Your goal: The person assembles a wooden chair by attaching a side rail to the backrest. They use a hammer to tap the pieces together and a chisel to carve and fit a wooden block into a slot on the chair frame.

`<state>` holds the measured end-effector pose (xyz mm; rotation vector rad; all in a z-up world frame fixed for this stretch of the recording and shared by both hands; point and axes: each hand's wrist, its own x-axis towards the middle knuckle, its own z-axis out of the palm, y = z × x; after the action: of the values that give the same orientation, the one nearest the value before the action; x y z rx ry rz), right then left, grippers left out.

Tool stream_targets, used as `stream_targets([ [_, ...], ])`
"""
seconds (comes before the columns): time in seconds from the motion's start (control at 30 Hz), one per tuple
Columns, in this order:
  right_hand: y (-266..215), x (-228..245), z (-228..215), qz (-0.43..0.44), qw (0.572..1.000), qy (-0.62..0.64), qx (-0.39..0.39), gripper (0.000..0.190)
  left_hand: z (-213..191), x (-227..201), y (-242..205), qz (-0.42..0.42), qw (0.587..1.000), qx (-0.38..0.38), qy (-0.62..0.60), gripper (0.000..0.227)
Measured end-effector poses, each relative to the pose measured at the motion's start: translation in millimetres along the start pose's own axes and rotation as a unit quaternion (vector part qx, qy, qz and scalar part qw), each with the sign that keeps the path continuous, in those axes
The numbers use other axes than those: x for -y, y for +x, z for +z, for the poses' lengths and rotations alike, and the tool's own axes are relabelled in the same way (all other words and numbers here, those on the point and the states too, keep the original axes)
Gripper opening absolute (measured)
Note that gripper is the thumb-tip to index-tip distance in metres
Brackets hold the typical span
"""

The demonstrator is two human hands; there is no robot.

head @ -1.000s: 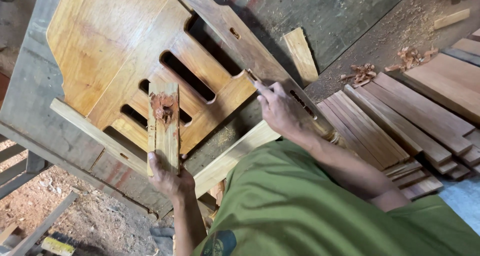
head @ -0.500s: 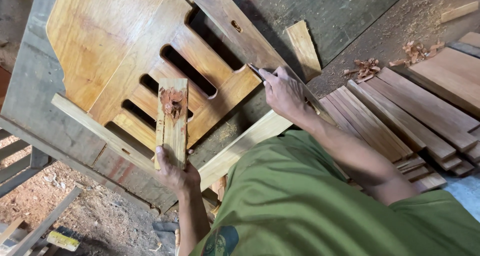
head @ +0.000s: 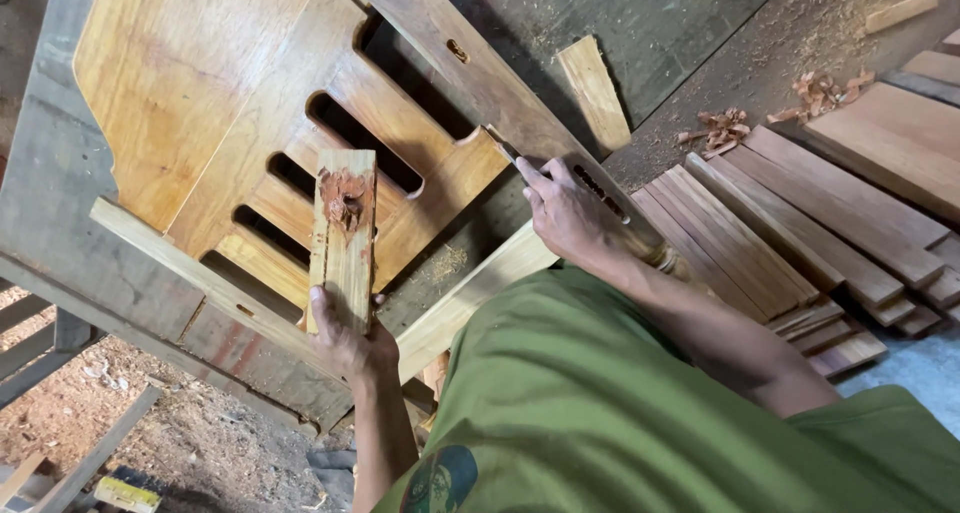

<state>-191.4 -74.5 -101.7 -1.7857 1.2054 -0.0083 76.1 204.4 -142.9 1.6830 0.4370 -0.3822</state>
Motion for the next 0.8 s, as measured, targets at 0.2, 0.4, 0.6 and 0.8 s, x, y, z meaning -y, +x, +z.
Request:
stream_targets([
  [0.2,7,-18,1,-0.001,1.0,0.002,0.008,0.043,56,-65,-70,-0.015,0.999,-0.014,-0.031,0.045],
  [0.4,25,4,7,-0.02,0.999,0.026,-0.025,0.041,42,-63,-65,-0.003,0.999,-0.023,-0.042,0.038],
  [0.6,21,6,28,-0.062,0.995,-0.035,-0.065,0.044,62,-74,-79,-0.005,0.999,-0.019,-0.032,0.038],
  [0.8,-5,16,7,-0.057,0.996,0.031,-0.061,0.042,53,-71,-71,0.001,0.999,-0.015,-0.041,0.033],
])
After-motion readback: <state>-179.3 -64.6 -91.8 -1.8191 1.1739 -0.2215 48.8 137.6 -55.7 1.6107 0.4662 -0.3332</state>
